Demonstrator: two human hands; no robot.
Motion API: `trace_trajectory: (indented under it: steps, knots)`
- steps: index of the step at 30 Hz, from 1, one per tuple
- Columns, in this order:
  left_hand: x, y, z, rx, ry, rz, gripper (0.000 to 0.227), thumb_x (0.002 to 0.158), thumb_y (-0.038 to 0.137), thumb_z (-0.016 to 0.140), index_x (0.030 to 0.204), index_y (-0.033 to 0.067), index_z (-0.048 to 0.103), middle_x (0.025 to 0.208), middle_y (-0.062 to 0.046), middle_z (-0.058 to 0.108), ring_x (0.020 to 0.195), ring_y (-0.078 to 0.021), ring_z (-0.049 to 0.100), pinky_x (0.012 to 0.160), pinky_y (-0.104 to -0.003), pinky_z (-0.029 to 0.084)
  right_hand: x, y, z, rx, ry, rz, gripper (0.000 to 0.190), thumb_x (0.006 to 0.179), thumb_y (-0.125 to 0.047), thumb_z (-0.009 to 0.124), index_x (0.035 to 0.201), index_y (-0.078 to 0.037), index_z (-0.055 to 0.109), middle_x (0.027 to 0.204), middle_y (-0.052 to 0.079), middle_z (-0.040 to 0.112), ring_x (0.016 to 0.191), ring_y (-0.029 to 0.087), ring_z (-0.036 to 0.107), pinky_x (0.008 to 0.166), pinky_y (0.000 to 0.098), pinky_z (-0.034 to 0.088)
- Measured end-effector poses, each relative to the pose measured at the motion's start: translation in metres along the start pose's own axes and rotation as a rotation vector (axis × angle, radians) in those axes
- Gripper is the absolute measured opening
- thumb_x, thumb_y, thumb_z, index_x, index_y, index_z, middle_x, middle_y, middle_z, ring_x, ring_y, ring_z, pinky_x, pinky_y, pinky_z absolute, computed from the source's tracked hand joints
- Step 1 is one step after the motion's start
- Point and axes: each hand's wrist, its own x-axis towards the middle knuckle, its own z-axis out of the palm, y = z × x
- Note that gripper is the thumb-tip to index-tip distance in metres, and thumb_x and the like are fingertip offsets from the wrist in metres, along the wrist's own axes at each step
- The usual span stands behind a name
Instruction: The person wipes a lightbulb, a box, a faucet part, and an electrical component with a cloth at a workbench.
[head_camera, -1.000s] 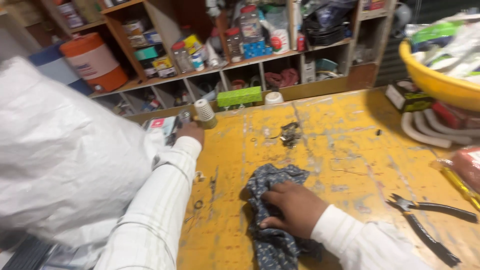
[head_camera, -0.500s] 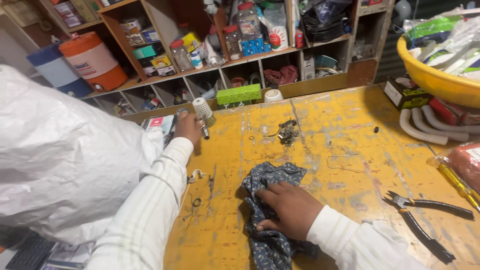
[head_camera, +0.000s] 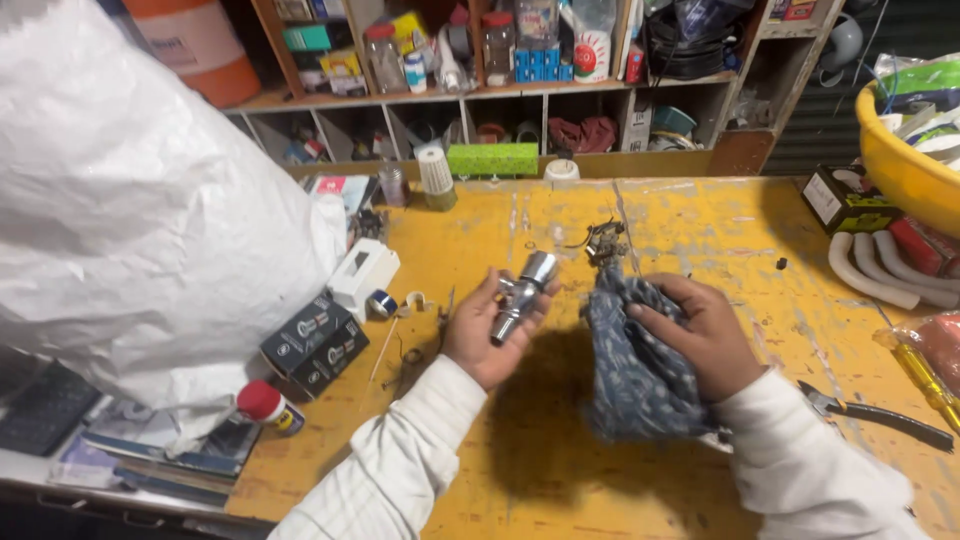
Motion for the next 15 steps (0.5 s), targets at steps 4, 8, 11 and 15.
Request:
trace_trajectory:
  steps: [4, 8, 11, 15]
  knots:
    - [0.001, -0.039, -0.013, 0.254, -0.042, 0.029, 0.039, 0.109, 0.031, 0.045, 0.137, 0.0063, 0.056, 0.131, -0.018, 0.061, 0.115, -0.0274, 0.063, 0.102, -0.041, 0.052, -0.016, -0.007, 0.084, -0.574, 0.194, -0.527, 0.036, 0.082, -0.008, 0.073, 0.118, -0.003, 0.07, 0.104, 0.02, 0.068, 0.094, 0.035, 0.066, 0.083, 0.042, 0.053]
    - [-0.01, -0.063, -0.008, 0.267, -0.011, 0.007, 0.041, 0.11, 0.026, 0.042, 0.142, 0.0039, 0.054, 0.132, -0.012, 0.064, 0.117, -0.0232, 0.063, 0.105, -0.037, 0.051, 0.013, -0.01, 0.067, -0.632, 0.398, -0.36, 0.03, 0.089, 0.0, 0.065, 0.118, -0.005, 0.07, 0.106, 0.019, 0.067, 0.095, 0.036, 0.067, 0.082, 0.0427, 0.056]
    - [-0.004, -0.057, -0.004, 0.256, 0.027, 0.031, 0.042, 0.106, 0.02, 0.038, 0.14, 0.0017, 0.055, 0.128, -0.013, 0.066, 0.114, -0.0244, 0.065, 0.103, -0.037, 0.052, -0.013, 0.003, 0.098, -0.826, 0.328, -0.675, 0.032, 0.083, 0.001, 0.061, 0.114, -0.004, 0.067, 0.116, 0.025, 0.064, 0.11, 0.043, 0.064, 0.094, 0.0485, 0.054]
    - [-0.007, -0.058, -0.018, 0.305, -0.068, 0.012, 0.04, 0.108, 0.007, 0.038, 0.144, -0.0003, 0.056, 0.128, -0.014, 0.064, 0.113, -0.023, 0.062, 0.103, -0.037, 0.05, 0.003, 0.012, 0.077, -0.794, 0.333, -0.513, 0.02, 0.087, -0.002, 0.065, 0.106, -0.005, 0.067, 0.101, 0.018, 0.066, 0.095, 0.04, 0.065, 0.082, 0.0475, 0.054]
